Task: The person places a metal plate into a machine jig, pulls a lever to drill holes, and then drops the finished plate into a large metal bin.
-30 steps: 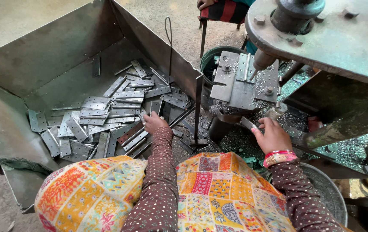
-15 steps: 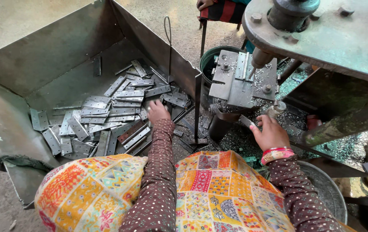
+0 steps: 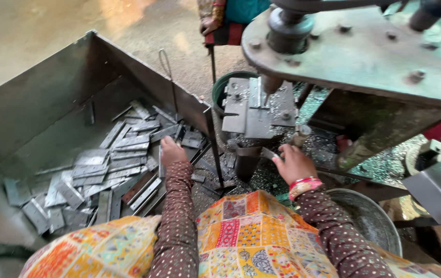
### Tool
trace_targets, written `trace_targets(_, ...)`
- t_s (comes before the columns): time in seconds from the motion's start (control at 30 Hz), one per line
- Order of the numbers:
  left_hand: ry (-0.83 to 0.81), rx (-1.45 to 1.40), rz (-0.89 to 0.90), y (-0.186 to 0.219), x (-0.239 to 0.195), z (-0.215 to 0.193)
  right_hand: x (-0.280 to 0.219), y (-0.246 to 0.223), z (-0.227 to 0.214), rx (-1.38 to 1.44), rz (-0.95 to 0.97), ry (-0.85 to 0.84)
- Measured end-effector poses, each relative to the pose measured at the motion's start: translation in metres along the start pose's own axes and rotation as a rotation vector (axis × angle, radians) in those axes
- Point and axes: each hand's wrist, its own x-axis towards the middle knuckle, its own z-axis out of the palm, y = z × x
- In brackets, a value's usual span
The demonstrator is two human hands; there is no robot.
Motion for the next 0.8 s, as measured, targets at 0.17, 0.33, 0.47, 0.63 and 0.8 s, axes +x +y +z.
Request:
trace_targets(0.17, 0.298, -0.149, 0.224, 0.069, 0.025, -0.039, 0.0, -0.002, -0.001, 0.029, 0.007, -0.001)
trace_targets(0.33, 0.175, 0.205, 0.66, 0.147, -0.029, -0.046, -0.004, -0.007, -0.006, 0.004, 0.022, -0.021)
trace_targets(0.47, 0.005, 0.189, 0.733, 0.174, -0.07, -0.049, -0.002, -0.008, -0.008, 0.033, -0.006, 0.009)
trace_targets(0.63, -0.191, 0.182, 0.716, 0.178, -0.074, -0.054, -0.004, -0.007, -0.005, 0.044, 0.0, -0.007)
trace_targets(0.8, -0.227, 0.165, 0.772, 0.194, -0.101, -0.042, -0.003, -0.012, -0.011, -0.029, -0.011, -0.03)
